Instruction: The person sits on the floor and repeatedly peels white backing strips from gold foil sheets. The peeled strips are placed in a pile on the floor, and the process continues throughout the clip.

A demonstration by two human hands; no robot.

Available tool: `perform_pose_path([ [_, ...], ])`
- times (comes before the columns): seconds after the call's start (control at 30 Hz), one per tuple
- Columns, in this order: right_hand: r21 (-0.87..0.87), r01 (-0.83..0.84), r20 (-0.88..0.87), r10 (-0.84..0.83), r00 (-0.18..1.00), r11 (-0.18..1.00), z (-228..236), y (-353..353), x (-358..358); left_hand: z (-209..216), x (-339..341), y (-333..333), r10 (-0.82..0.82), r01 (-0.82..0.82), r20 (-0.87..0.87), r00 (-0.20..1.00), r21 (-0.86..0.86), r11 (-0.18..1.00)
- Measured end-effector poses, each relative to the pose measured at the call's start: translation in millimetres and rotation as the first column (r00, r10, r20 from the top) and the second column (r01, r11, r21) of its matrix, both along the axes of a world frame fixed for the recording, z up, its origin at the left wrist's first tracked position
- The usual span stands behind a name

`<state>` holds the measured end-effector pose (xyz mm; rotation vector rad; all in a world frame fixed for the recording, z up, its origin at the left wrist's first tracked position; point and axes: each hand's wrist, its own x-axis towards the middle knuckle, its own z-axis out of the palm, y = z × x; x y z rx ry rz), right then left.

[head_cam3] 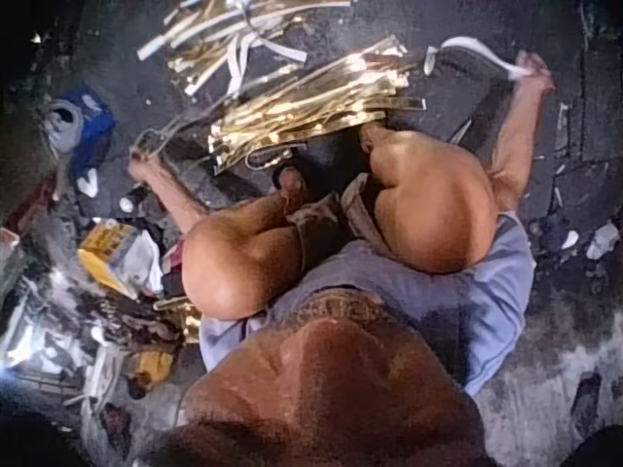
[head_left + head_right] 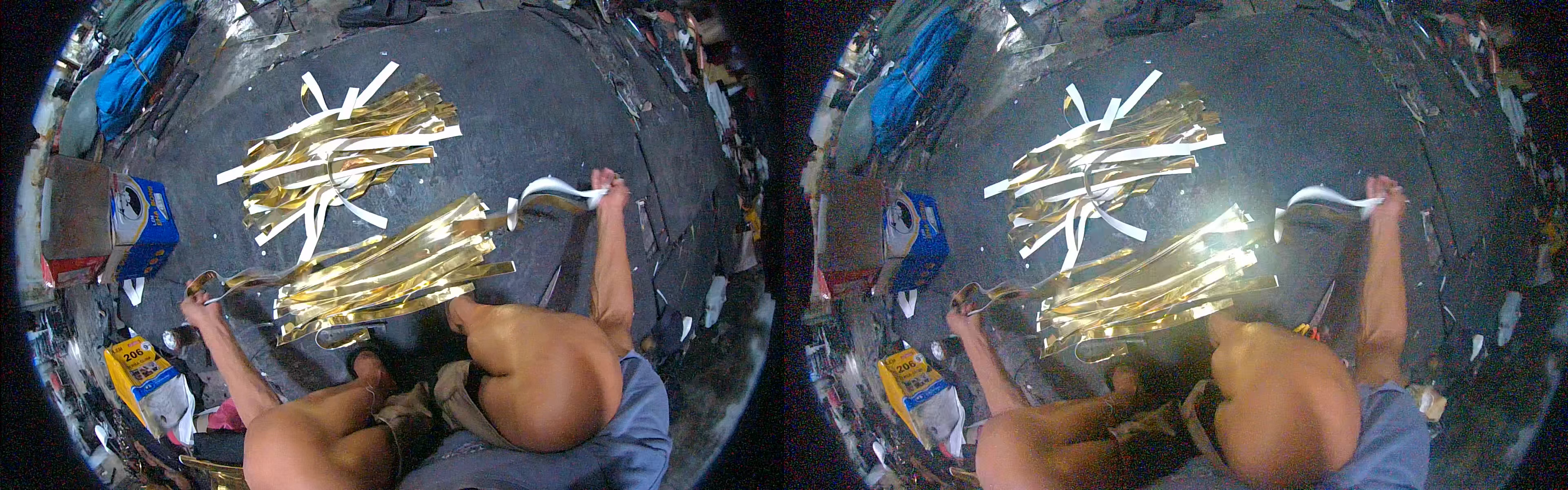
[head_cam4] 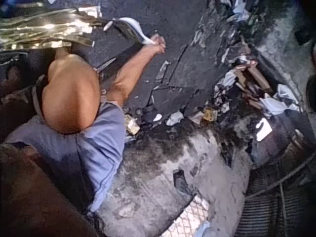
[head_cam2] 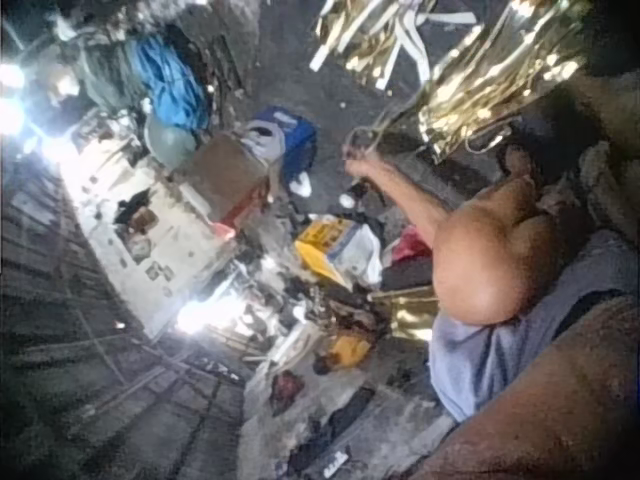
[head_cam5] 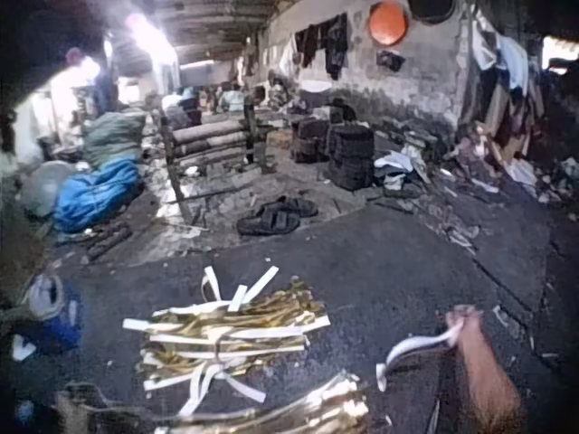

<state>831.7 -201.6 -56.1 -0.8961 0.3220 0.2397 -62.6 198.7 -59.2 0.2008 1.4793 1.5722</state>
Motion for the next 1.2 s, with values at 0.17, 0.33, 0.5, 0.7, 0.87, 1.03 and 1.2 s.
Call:
perform_pose_path([
  [0.17, -0.935, 0.345, 0.244, 0.854, 0.459, 0.081, 48, 77, -131, 33, 67, -16, 0.002, 0.057, -0.449, 0.893, 0.118, 0.991],
  [0.33, -0.938, 0.232, -0.330, 0.867, -0.373, -0.257, 59, 119, -267, 15, 222, -79, -0.425, 0.731, -0.821, 0.381, -0.015, 0.683],
  [0.5, -0.919, 0.311, -0.370, 0.805, -0.463, -0.244, 26, 122, -261, 48, 300, -171, -0.845, 0.957, -0.512, 0.156, -0.135, 0.258],
  [0.7, -0.880, 0.411, -0.453, 0.679, -0.577, -0.237, 23, 113, -257, 43, 309, -194, -0.867, 0.978, -0.496, -0.049, -0.199, 0.058],
  [0.87, -0.962, 0.213, -0.259, 0.820, -0.510, -0.172, 20, 100, -253, 39, 312, -196, -0.867, 0.979, -0.495, -0.050, -0.197, 0.056],
  [1.03, -0.983, -0.031, -0.136, 0.827, -0.545, -0.181, 72, 126, -251, 58, 319, -184, -0.841, 0.983, -0.532, -0.104, -0.183, -0.006],
  [1.2, -0.667, -0.576, -0.089, 0.818, -0.568, -0.472, 134, 161, -289, 97, 345, -181, -0.830, 0.993, -0.546, -0.112, -0.029, -0.115],
])
